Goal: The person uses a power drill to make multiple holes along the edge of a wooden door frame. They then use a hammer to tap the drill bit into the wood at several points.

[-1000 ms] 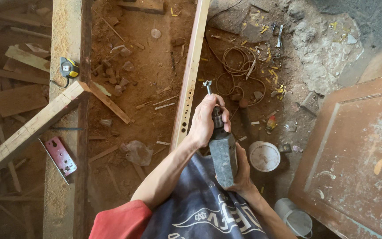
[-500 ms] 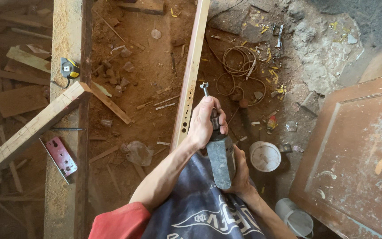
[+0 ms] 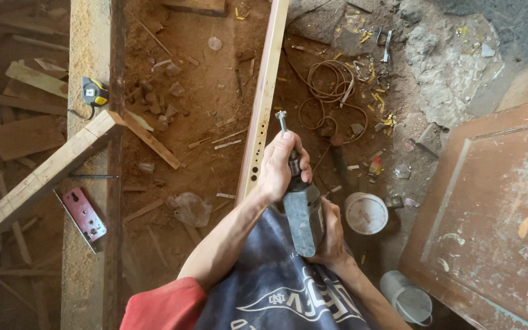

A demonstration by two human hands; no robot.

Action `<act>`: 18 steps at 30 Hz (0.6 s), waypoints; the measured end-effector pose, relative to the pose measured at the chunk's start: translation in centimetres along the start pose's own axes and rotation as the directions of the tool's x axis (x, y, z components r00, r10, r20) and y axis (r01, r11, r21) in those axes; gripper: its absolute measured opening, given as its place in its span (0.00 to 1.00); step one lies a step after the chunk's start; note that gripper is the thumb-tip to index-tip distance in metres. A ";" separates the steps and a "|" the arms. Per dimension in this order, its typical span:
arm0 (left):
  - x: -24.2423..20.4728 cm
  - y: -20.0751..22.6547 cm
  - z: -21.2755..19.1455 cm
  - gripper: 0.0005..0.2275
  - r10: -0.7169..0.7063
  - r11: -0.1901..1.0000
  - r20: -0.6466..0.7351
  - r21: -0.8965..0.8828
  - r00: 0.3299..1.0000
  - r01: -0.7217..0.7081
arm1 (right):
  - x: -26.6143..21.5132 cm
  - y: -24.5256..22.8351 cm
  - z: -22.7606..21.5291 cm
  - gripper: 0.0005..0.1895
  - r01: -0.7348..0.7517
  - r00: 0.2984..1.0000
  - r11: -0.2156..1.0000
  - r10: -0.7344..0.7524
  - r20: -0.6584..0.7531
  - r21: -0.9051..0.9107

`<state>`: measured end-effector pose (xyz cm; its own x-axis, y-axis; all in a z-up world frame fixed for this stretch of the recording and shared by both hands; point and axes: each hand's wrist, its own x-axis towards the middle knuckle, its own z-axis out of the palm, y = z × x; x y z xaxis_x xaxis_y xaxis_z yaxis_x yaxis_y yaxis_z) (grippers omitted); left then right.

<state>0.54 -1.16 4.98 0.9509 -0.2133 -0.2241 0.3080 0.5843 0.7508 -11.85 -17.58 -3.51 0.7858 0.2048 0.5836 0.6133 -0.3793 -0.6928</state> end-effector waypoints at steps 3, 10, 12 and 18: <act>0.0 0.0 0.0 0.16 -0.005 0.998 0.023 -0.060 1.000 0.007 | -0.3 0.1 -0.1 0.54 -0.134 0.991 0.990 0.134 0.012 0.047; -0.4 0.1 -0.1 0.16 -0.088 0.996 0.138 0.001 0.986 0.089 | 0.0 -0.2 0.0 0.53 -0.071 0.997 0.997 0.071 -0.029 0.008; -0.3 -0.2 0.0 0.13 -0.132 0.988 0.125 0.100 0.983 0.120 | 0.0 -0.4 0.0 0.52 -0.063 0.998 0.998 0.063 -0.033 -0.012; 0.4 -0.8 0.5 0.16 -0.333 0.930 -0.139 0.113 0.933 0.349 | 0.3 0.1 -0.1 0.49 -0.068 0.998 0.996 0.069 0.008 -0.052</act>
<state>0.66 -2.06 4.61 0.7886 -0.2844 -0.5452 0.6148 0.3806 0.6907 -11.58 -17.64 -3.42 0.8268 0.1850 0.5313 0.5532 -0.4391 -0.7080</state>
